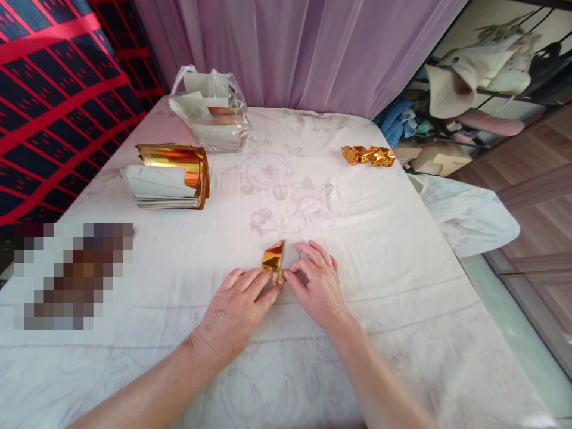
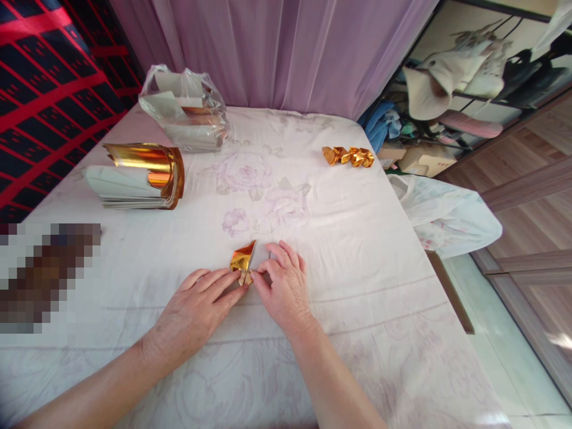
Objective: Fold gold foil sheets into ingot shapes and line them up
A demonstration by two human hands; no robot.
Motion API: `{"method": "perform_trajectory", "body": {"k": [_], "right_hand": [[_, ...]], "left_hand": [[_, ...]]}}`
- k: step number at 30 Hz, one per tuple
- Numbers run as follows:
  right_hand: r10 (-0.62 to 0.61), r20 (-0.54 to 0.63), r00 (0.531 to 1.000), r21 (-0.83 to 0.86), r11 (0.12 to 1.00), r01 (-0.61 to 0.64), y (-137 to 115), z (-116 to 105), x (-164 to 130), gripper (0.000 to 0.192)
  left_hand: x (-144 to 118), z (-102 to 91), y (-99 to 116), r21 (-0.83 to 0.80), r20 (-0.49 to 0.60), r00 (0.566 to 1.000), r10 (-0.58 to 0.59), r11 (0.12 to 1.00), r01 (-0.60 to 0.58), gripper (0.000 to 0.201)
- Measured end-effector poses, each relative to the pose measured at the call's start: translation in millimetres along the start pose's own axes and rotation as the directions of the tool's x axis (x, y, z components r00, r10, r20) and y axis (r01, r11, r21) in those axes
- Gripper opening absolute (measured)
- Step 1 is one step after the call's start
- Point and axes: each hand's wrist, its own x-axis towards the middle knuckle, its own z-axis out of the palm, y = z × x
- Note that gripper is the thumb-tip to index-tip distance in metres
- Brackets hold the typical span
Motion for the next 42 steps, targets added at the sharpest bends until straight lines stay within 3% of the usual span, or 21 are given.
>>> {"method": "perform_trajectory", "body": {"k": [42], "right_hand": [[0.000, -0.017, 1.000, 0.002, 1.000, 0.000, 0.1, 2.1, 0.0, 0.010]], "left_hand": [[3.5, -2.1, 5.8, 0.075, 0.015, 1.000, 0.012, 0.997, -0.013, 0.026]]}}
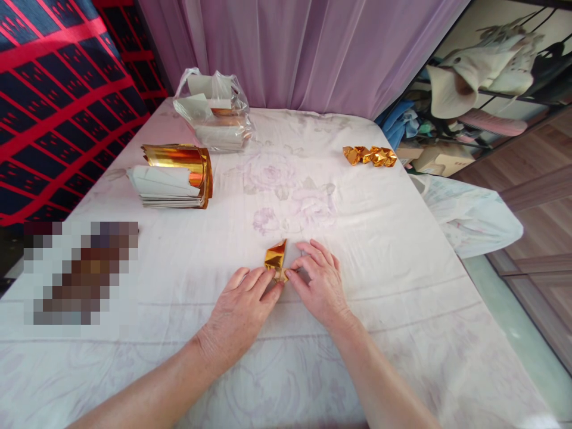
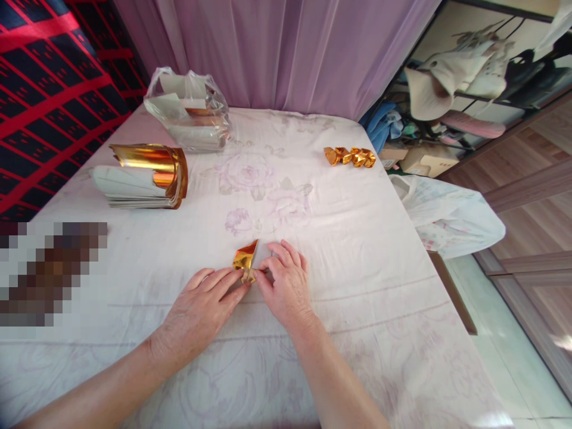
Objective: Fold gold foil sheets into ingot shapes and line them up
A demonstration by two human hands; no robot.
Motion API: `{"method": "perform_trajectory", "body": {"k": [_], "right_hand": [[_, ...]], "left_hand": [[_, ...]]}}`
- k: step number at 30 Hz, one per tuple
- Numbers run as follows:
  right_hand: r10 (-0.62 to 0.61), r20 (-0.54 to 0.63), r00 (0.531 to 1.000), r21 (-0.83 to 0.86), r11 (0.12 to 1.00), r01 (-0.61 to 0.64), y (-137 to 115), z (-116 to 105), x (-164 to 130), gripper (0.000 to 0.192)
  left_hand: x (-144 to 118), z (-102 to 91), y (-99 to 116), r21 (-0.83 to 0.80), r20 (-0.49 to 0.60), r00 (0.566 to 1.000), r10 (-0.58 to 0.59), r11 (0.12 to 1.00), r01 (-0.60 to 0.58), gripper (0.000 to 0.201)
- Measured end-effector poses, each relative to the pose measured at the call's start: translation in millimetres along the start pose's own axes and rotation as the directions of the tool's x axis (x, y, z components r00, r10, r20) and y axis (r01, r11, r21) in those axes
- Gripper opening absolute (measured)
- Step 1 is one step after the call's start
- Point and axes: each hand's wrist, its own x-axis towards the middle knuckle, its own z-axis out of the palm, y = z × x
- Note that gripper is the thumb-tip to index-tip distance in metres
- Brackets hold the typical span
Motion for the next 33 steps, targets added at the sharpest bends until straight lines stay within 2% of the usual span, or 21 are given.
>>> {"method": "perform_trajectory", "body": {"k": [4, 15, 26, 29, 33], "right_hand": [[-0.016, 0.012, 1.000, -0.004, 1.000, 0.016, -1, -1, 0, 0.010], [0.056, -0.029, 0.998, 0.026, 0.998, -0.055, 2, 2, 0, 0.012], [0.081, -0.061, 0.995, 0.023, 0.997, -0.079, 9, 3, 1, 0.004], [0.065, -0.109, 0.992, 0.027, 0.998, -0.062, 11, 1, 2, 0.010], [0.035, -0.190, 0.981, 0.131, 0.991, -0.010, 11, -7, 2, 0.018]], "left_hand": [[0, -1.2, 0, 0.009, 0.012, 1.000, 0.002, 1.000, -0.002, 0.029], [0, -0.5, 0, -0.009, 0.002, 1.000, 0.000, 1.000, 0.000, 0.027], [-1, 1.4, 0, -0.017, 0.017, 1.000, -0.007, 1.000, 0.007, 0.025], [-1, 1.7, 0, -0.016, 0.005, 1.000, -0.011, 1.000, 0.011, 0.025], [0, 0.9, 0, -0.009, 0.021, 1.000, -0.017, 1.000, 0.017, 0.024]]}}
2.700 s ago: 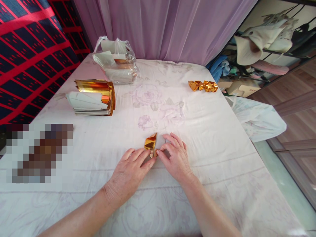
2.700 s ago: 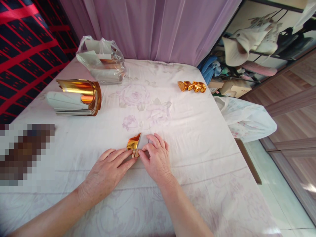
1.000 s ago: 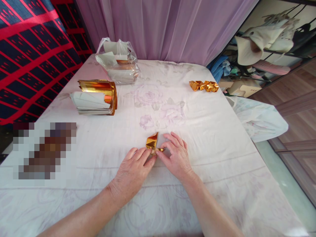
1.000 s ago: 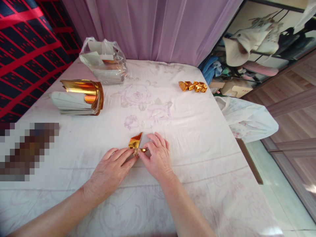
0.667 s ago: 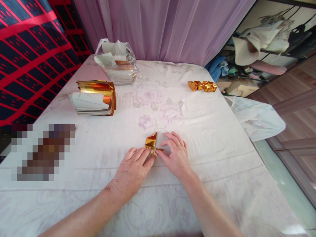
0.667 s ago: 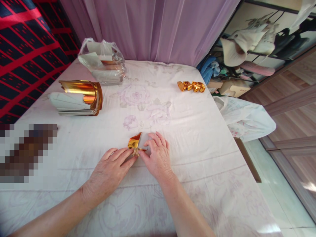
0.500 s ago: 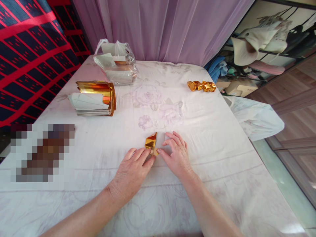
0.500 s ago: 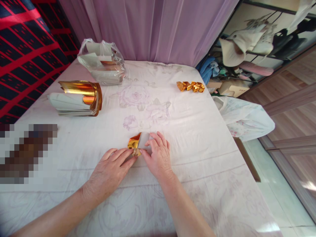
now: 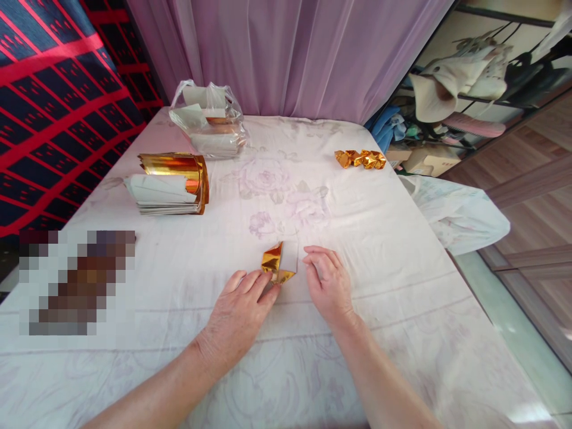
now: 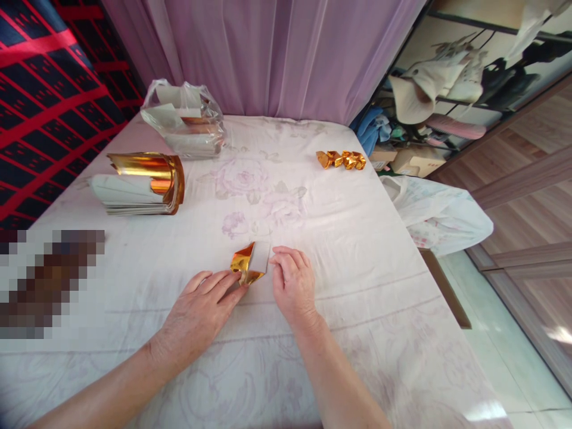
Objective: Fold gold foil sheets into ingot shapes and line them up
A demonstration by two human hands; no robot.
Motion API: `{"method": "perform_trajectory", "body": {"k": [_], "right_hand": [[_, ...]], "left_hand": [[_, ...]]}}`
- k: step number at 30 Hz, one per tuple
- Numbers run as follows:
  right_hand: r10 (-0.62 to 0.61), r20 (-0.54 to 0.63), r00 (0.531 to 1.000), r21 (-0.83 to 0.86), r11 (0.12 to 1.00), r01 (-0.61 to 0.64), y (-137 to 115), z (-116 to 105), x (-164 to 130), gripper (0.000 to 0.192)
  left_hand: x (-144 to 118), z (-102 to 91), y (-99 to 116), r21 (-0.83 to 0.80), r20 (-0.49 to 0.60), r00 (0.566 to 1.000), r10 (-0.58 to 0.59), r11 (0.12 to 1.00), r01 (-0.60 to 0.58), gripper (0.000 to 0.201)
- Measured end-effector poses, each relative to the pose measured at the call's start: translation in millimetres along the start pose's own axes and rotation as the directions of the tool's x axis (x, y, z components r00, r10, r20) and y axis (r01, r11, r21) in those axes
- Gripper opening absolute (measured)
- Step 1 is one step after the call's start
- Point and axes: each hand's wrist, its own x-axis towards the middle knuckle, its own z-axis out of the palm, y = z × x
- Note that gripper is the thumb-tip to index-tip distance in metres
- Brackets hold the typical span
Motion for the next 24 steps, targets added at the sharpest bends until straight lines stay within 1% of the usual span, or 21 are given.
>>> {"method": "perform_trajectory", "body": {"k": [1, 4, 7, 11, 15, 20, 22, 24], "right_hand": [[-0.011, 0.002, 1.000, 0.036, 0.999, 0.011, -2, -1, 0, 0.017], [-0.088, 0.075, 0.993, 0.094, 0.992, 0.081, -8, -2, -2, 0.011], [-0.138, 0.158, 0.978, 0.056, 0.990, 0.130, -13, 1, -4, 0.008], [-0.120, 0.234, 0.965, -0.003, 0.992, 0.124, -14, 4, -5, 0.006], [-0.108, 0.253, 0.961, 0.006, 0.994, 0.110, -13, 3, -3, 0.010], [-0.102, 0.257, 0.961, 0.014, 0.995, 0.102, -11, 4, -3, 0.015], [-0.107, 0.261, 0.959, 0.016, 0.994, 0.107, -11, 4, -3, 0.015], [-0.108, 0.267, 0.958, 0.016, 0.994, 0.108, -12, 3, -3, 0.011]], "left_hand": [[0, -0.3, 0, 0.002, 0.002, 1.000, 0.001, 1.000, -0.001, 0.025], [1, -0.7, 0, 0.006, -0.005, 1.000, 0.007, 1.000, -0.007, 0.026], [0, -0.7, 0, 0.007, -0.007, 1.000, 0.010, 1.000, -0.010, 0.027], [0, -1.8, 0, 0.007, -0.002, 1.000, 0.018, 1.000, -0.018, 0.028], [2, -3.6, 0, 0.020, 0.009, 1.000, 0.025, 0.999, -0.025, 0.029], [0, -3.5, -1, 0.020, -0.009, 0.999, 0.035, 0.999, -0.035, 0.027], [0, -3.6, -1, 0.016, -0.003, 0.999, 0.039, 0.999, -0.038, 0.026], [0, -4.0, -1, 0.020, -0.003, 0.999, 0.040, 0.999, -0.040, 0.025]]}}
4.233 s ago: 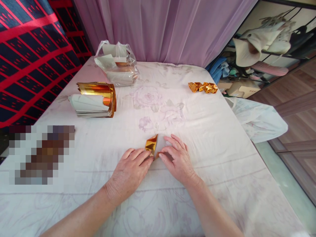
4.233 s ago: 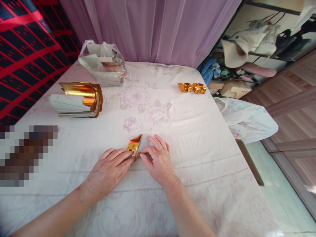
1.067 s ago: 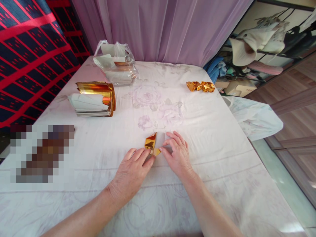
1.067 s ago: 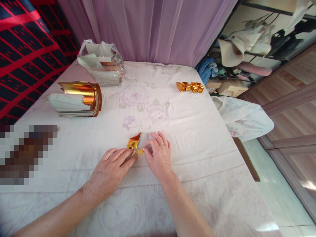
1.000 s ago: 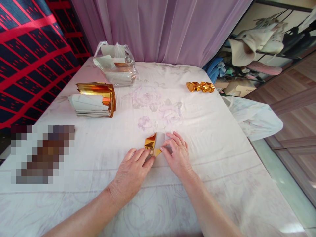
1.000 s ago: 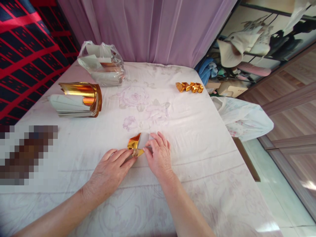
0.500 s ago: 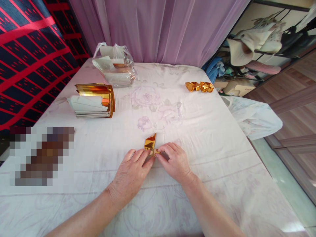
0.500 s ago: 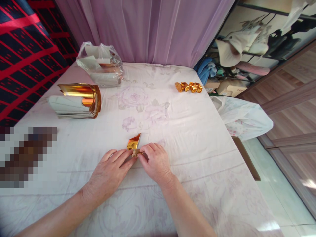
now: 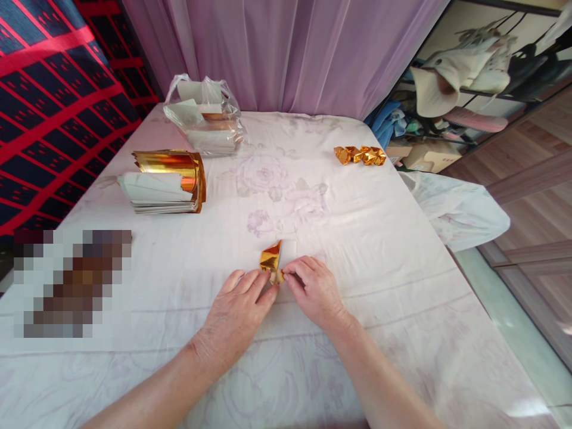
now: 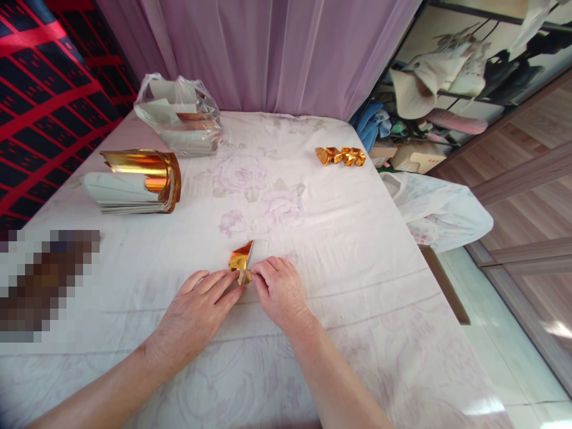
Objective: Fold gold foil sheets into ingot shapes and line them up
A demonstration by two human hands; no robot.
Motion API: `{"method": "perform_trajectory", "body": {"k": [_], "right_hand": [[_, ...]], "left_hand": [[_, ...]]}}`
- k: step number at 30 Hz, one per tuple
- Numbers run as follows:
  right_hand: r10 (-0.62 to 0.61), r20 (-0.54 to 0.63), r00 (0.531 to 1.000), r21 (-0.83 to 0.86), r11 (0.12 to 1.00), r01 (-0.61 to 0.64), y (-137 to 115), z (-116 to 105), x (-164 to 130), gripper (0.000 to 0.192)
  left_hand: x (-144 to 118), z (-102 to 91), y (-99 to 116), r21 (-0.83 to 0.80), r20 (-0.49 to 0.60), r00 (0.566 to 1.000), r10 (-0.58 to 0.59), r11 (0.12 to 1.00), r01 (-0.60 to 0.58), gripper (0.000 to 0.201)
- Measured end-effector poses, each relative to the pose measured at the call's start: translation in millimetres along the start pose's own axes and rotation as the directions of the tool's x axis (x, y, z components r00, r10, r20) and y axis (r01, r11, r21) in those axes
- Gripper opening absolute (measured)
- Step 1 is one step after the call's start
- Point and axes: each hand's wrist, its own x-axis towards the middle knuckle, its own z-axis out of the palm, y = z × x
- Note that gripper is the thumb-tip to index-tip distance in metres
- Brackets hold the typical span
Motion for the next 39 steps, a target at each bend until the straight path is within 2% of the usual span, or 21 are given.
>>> {"method": "perform_trajectory", "body": {"k": [3, 13, 18, 22, 35, 39], "right_hand": [[0.012, 0.011, 1.000, -0.008, 1.000, -0.012, -2.6, -0.8, 0.4, 0.001], [0.021, 0.015, 1.000, 0.050, 0.998, -0.022, 0.2, -1.5, 0.9, 0.013], [0.004, 0.016, 1.000, 0.017, 1.000, -0.004, -0.4, -0.6, 0.4, 0.014], [0.024, 0.015, 1.000, -0.010, 1.000, -0.024, -4.7, 0.4, 0.2, 0.005], [0.003, 0.001, 1.000, 0.038, 0.999, -0.003, 0.7, 0.5, 0.0, 0.017], [-0.009, -0.034, 0.999, 0.055, 0.998, 0.011, 1.4, 1.8, -0.3, 0.019]], "left_hand": [[0.3, -0.8, 0.6, 0.010, 0.001, 1.000, -0.001, 1.000, 0.001, 0.026], [0.4, -1.9, 0.8, 0.018, 0.028, 1.000, -0.001, 1.000, 0.001, 0.027], [0.4, -1.4, 0.5, 0.010, 0.025, 1.000, -0.004, 1.000, 0.004, 0.026], [0.8, -2.1, 1.8, 0.026, 0.012, 1.000, -0.007, 1.000, 0.006, 0.029], [-0.2, -1.3, 1.6, 0.009, 0.021, 1.000, -0.023, 1.000, 0.023, 0.029], [0.0, 2.1, 0.4, -0.003, -0.013, 0.999, -0.038, 0.999, 0.038, 0.034]]}}
